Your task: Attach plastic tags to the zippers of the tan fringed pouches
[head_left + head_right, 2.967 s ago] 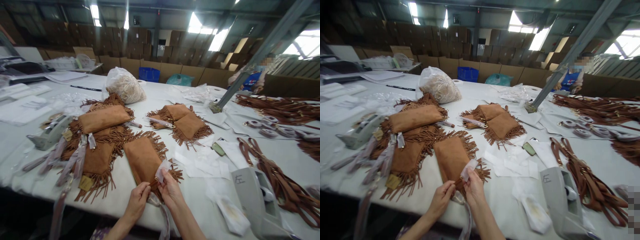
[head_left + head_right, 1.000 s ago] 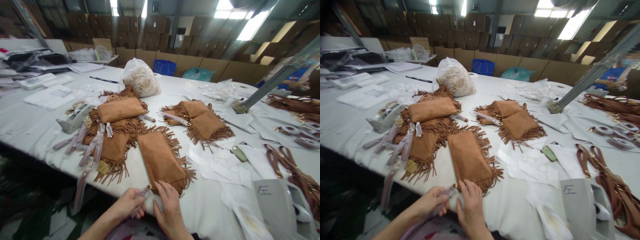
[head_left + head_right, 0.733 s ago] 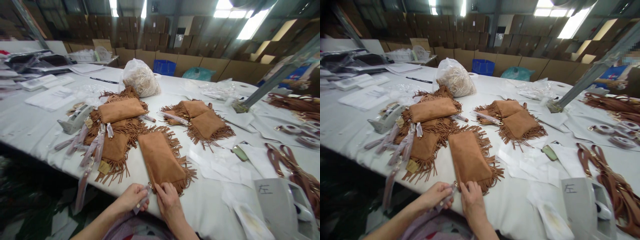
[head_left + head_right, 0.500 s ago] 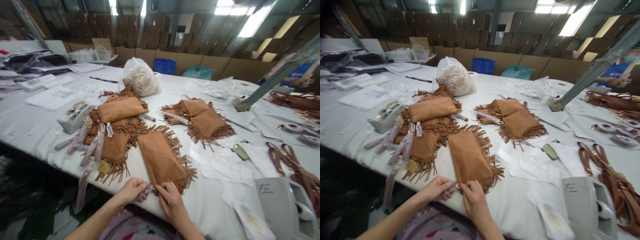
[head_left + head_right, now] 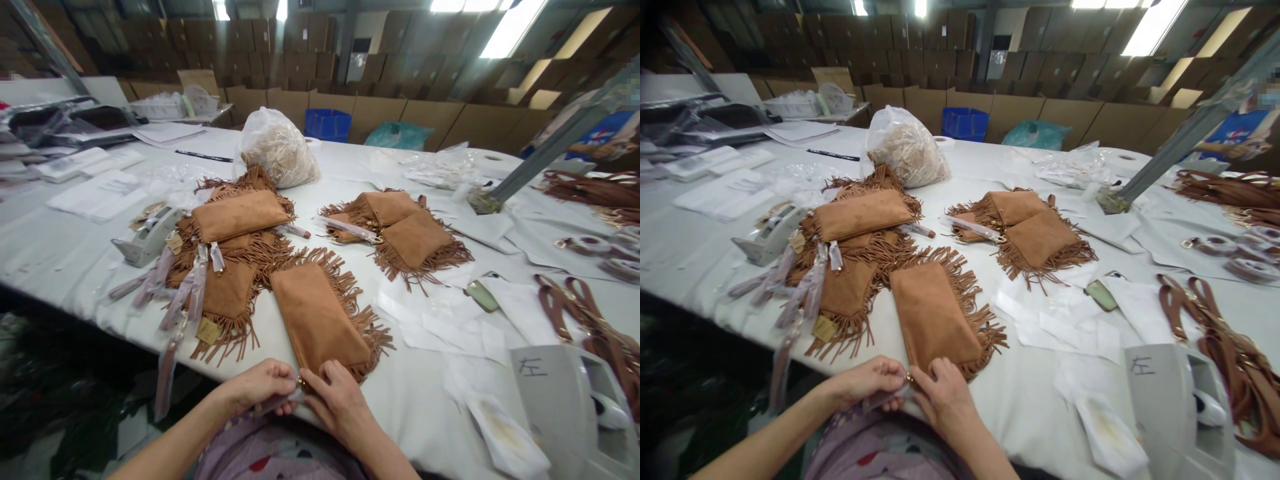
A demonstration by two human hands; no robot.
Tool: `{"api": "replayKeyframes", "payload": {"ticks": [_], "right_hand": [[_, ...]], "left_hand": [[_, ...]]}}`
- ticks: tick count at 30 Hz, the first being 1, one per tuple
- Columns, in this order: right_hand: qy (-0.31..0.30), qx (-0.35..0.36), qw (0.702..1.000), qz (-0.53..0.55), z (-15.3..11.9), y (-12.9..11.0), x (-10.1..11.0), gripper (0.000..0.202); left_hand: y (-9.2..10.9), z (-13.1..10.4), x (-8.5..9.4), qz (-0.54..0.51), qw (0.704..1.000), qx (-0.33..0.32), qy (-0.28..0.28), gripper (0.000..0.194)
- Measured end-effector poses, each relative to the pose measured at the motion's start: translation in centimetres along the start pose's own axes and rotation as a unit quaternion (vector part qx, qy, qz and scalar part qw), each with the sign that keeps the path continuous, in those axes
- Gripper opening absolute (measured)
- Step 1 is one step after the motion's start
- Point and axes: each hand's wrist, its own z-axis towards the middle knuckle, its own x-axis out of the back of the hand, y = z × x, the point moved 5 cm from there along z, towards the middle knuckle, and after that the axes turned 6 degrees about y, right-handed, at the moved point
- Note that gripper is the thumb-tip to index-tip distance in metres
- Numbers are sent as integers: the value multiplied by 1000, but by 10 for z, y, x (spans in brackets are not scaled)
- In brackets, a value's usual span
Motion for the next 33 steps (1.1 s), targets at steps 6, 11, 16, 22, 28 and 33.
{"api": "replayKeyframes", "payload": {"ticks": [6, 11, 16, 22, 28, 33], "right_hand": [[10, 2, 998, -66, 6, -6, -13, 27], [34, 29, 999, -24, 4, -2, -14, 25], [1, 32, 999, 13, 3, 2, -11, 23], [-34, -21, 996, 77, 4, 1, -4, 42], [-27, -95, 993, 69, 19, -3, -6, 18], [-69, -121, 983, 117, 37, -2, -2, 12]], "left_hand": [[-10, 5, 8, 42, 993, -5, 107, 40], [0, 0, 12, 135, 960, -89, 227, 15], [11, 6, 11, 200, 943, -131, 233, 4], [-2, 18, 18, 139, 962, -85, 218, 31], [20, -4, 10, 253, 910, -240, 225, 39], [20, -13, 8, 322, 869, -310, 210, 41]]}}
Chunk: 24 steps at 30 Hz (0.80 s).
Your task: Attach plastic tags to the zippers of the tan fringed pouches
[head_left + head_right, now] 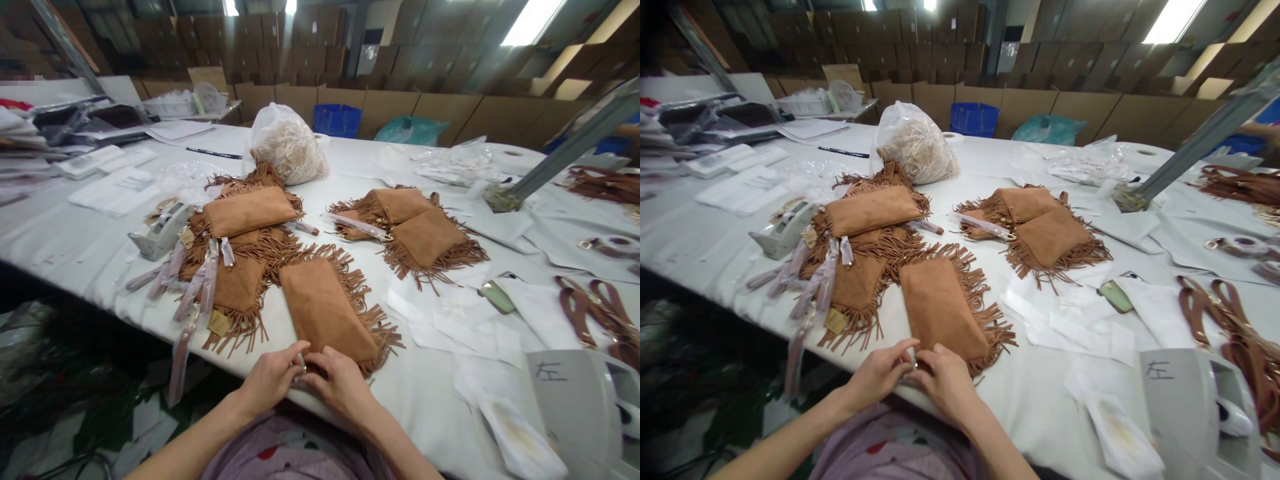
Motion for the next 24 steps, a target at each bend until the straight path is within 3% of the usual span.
{"api": "replayKeyframes", "payload": {"ticks": [5, 9, 12, 15, 18, 24], "right_hand": [[-139, -67, 978, 138, 17, 3, -9, 5], [-217, -153, 946, 184, 23, 15, -27, 5], [-234, -184, 933, 202, 22, 22, -35, 8], [-239, -200, 924, 220, 21, 25, -38, 11], [-238, -202, 922, 231, 21, 25, -36, 10], [-234, -189, 923, 241, 25, 23, -34, 14]], "left_hand": [[-3, -5, -1, 9, 998, -60, 7, 45], [0, 3, 6, -29, 999, -33, 4, 49], [-4, 12, 19, -48, 997, 58, -10, 39], [-10, 16, 27, -38, 986, 131, -96, 29], [-17, 13, 23, -68, 963, 186, -184, 29], [-24, 7, 8, -146, 934, 237, -225, 36]]}}
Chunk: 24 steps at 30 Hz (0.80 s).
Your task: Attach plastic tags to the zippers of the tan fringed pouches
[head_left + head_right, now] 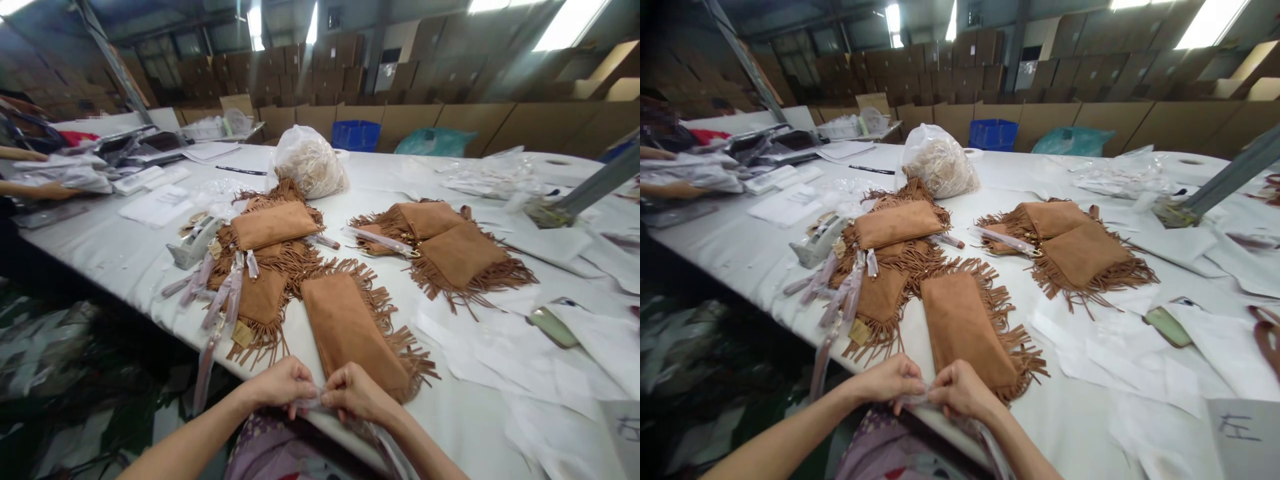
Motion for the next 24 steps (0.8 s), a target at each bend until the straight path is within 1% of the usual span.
{"api": "replayKeyframes", "payload": {"ticks": [3, 6, 8, 10, 12, 14, 16, 18, 22, 24], "right_hand": [[9, 3, 1000, 9, 1, -1, 0, 13], [5, -4, 1000, 8, 2, -1, -1, 13], [2, -6, 1000, 8, 2, -1, -2, 12], [4, -5, 1000, 9, 1, 0, -1, 13], [5, -7, 1000, 7, 0, 1, -1, 13], [6, -9, 1000, 4, -1, 2, -1, 13], [9, -8, 1000, -2, -3, 3, -1, 13], [11, -4, 1000, -10, -4, 2, -2, 13], [8, 9, 1000, -27, -7, -5, -1, 17], [23, 34, 997, -67, -11, -14, 5, 16]], "left_hand": [[-3, -3, 3, -18, 1000, 10, 0, 42], [2, -11, 12, -2, 1000, 3, 22, 46], [12, -15, 19, 38, 997, -23, 56, 43], [23, -16, 21, 118, 988, -54, 84, 40], [29, -14, 16, 196, 975, -63, 86, 36], [29, -10, 9, 223, 971, -52, 70, 25], [26, -7, 3, 215, 974, -44, 63, 19], [22, -6, 0, 206, 976, -47, 61, 18], [17, -10, -3, 188, 978, -64, 67, 24], [15, -12, -3, 183, 978, -69, 76, 25]]}}
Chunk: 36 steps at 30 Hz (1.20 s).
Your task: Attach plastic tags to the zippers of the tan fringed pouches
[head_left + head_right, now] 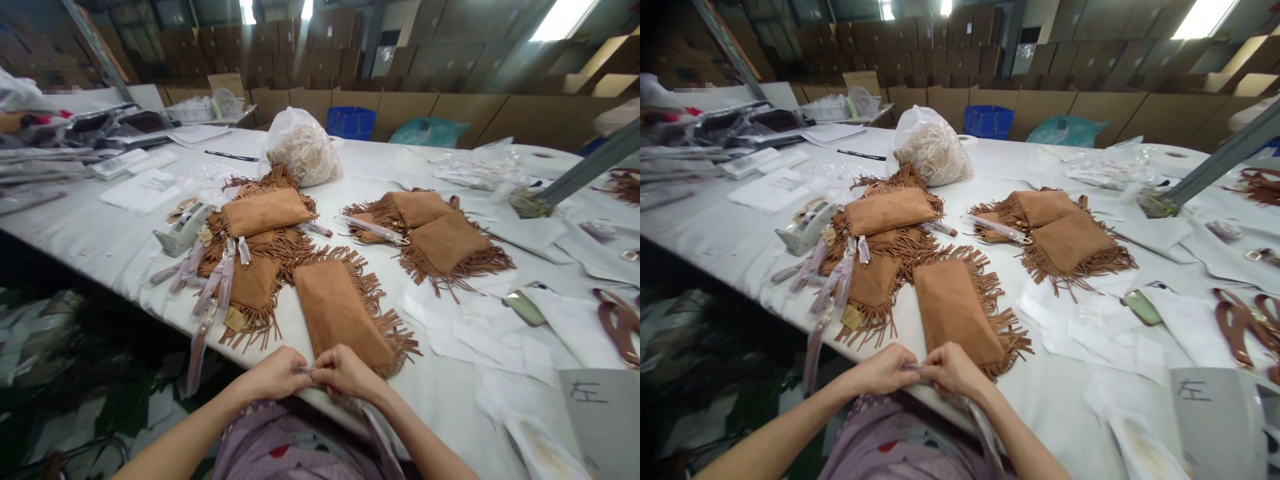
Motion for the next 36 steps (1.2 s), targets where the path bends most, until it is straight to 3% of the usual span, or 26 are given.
{"api": "replayKeyframes", "payload": {"ticks": [4, 7, 10, 18, 22, 28, 32, 36], "right_hand": [[101, 111, 973, -178, -7, -30, 19, 16], [95, 154, 953, -241, -9, -45, 15, 30], [65, 134, 947, -284, -4, -41, 2, 29], [94, 142, 948, -267, -1, -24, -9, 40], [91, 200, 918, -331, -8, -25, -11, 35], [65, 328, 848, -411, -27, -25, -18, 62], [120, 397, 814, -407, -40, -22, -22, 61], [198, 433, 782, -402, -55, -17, -29, 53]], "left_hand": [[1, -2, 0, -4, 1000, -12, 22, 20], [5, -3, 1, -14, 999, -29, 24, 19], [8, -4, 4, -25, 999, -40, 24, 17], [-6, -6, -3, -58, 997, 1, 45, 11], [-12, -3, -15, -147, 988, 33, 16, 25], [-22, -2, -34, -320, 940, 110, -42, 41], [-30, -4, -44, -417, 889, 172, -82, 51], [-33, -3, -52, -477, 851, 205, -79, 54]]}}
